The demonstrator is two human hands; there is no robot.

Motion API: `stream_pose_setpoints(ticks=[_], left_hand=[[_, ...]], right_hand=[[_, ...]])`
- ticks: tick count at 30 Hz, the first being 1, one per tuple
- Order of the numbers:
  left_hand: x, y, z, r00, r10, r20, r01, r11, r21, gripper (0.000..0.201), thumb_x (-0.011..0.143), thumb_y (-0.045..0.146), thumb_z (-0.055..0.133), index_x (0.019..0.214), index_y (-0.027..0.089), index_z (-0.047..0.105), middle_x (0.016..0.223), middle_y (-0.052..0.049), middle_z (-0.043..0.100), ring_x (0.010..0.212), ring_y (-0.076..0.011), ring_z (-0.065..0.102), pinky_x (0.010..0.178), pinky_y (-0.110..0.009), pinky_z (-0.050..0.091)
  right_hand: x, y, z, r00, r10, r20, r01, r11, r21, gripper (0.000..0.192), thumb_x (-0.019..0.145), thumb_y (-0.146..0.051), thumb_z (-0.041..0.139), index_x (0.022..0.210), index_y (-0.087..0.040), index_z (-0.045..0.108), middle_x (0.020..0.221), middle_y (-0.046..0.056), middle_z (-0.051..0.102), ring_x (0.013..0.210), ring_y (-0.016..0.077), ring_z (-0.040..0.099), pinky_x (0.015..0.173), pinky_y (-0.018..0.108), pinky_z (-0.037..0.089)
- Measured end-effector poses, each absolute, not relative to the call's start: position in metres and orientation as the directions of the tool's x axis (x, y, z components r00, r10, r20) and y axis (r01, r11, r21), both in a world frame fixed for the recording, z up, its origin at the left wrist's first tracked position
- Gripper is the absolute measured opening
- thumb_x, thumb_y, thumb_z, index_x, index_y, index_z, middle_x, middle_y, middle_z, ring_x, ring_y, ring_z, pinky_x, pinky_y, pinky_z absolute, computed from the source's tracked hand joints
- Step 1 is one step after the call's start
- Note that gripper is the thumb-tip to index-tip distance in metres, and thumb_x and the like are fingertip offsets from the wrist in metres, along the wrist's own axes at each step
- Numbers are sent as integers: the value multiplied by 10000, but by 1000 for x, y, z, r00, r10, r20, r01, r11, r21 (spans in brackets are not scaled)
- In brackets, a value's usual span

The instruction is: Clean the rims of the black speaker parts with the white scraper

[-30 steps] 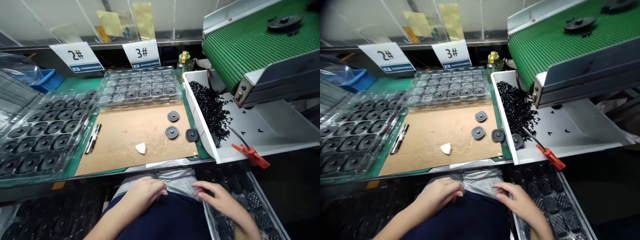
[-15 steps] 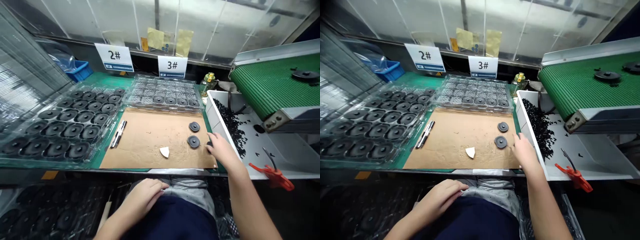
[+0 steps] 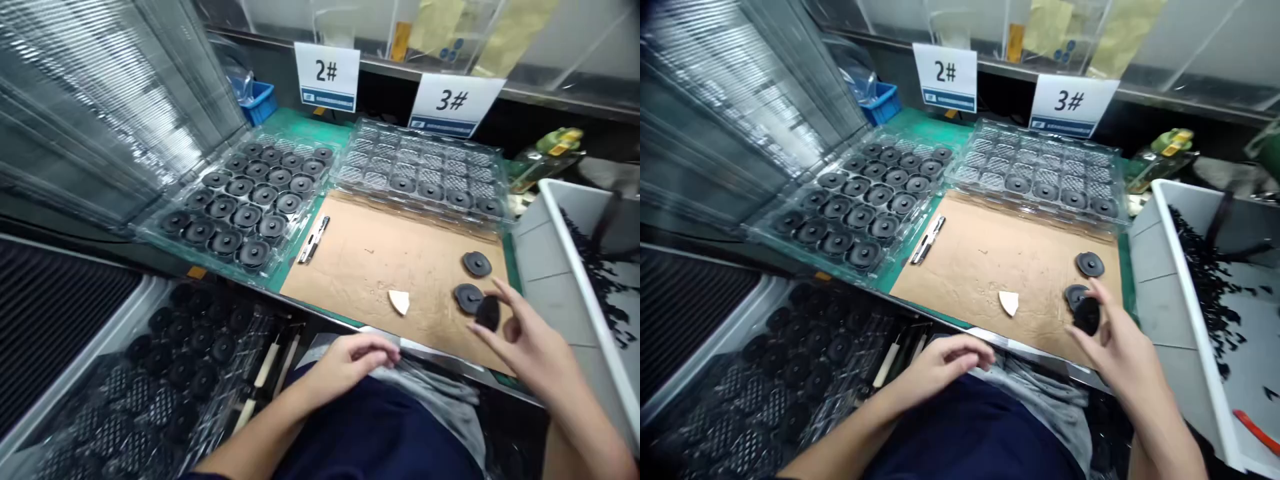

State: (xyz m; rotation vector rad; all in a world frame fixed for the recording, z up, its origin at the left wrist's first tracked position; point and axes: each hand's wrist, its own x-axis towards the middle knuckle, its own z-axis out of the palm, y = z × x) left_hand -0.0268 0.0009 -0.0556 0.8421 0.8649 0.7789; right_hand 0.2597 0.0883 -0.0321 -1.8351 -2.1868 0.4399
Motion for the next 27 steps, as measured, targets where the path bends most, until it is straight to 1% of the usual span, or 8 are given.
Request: stream_pose_setpoints(ticks=[3,5,9,12,15,18,22,27], left_hand=[[-20,9,-63,478,794,-376,-440,586,681,472,880,499,461,1215,175,537,1146,-159,616,947,-218,638,843,-378,487],[-20,13,-68,536,753,-382,-503,648,571,552,857,571,437,1182,143,562,1054,-174,647,840,-206,659,743,-347,518],[-29,13,-77,589,702,-399,-559,711,426,520,807,581,515,1065,144,627,883,-116,678,743,-184,658,649,-304,522],[-39,10,-78,602,688,-406,-597,725,343,467,762,515,630,1067,162,622,917,-97,678,808,-197,658,694,-322,522],[-46,11,-73,583,718,-379,-653,692,307,555,713,448,716,1187,216,545,1155,-120,619,983,-257,634,795,-374,503],[-51,13,-66,471,811,-346,-759,573,309,647,709,373,742,1276,325,435,1391,-101,444,1128,-298,567,886,-381,458],[-51,15,-60,308,869,-387,-830,444,336,638,716,324,746,1260,365,415,1434,-59,393,1197,-285,515,951,-328,415],[-47,20,-53,228,885,-407,-836,392,384,602,725,408,720,1250,338,432,1370,-58,458,1175,-291,532,948,-351,436]], right_hand=[[199,69,-13,-596,803,-15,661,480,-578,762,819,-353,580,1457,-276,172,1255,89,559,866,194,602,685,298,511],[168,62,-9,-746,666,-8,517,573,-636,752,829,-292,566,1460,-284,155,1229,79,569,934,198,576,776,324,505],[143,61,-8,-826,557,-83,450,563,-694,754,834,-236,553,1462,-279,139,1150,66,600,860,187,548,779,353,501],[148,65,-10,-858,505,-96,413,566,-714,720,847,-245,555,1455,-296,172,1301,68,518,969,200,534,878,387,467],[160,73,-26,-729,684,-32,493,491,-719,621,862,-325,552,1416,-319,273,1408,64,409,1106,226,503,911,392,452],[170,81,-60,-373,927,-34,708,261,-656,473,881,-374,500,1333,-260,420,1354,115,430,1081,249,534,830,393,485],[167,75,-108,-315,948,-39,756,226,-614,369,881,-356,478,1203,-186,538,1328,158,423,1149,292,486,881,440,455],[162,59,-120,-385,922,-52,661,236,-712,268,887,-287,460,1112,-201,578,905,74,608,831,198,591,722,332,495]])
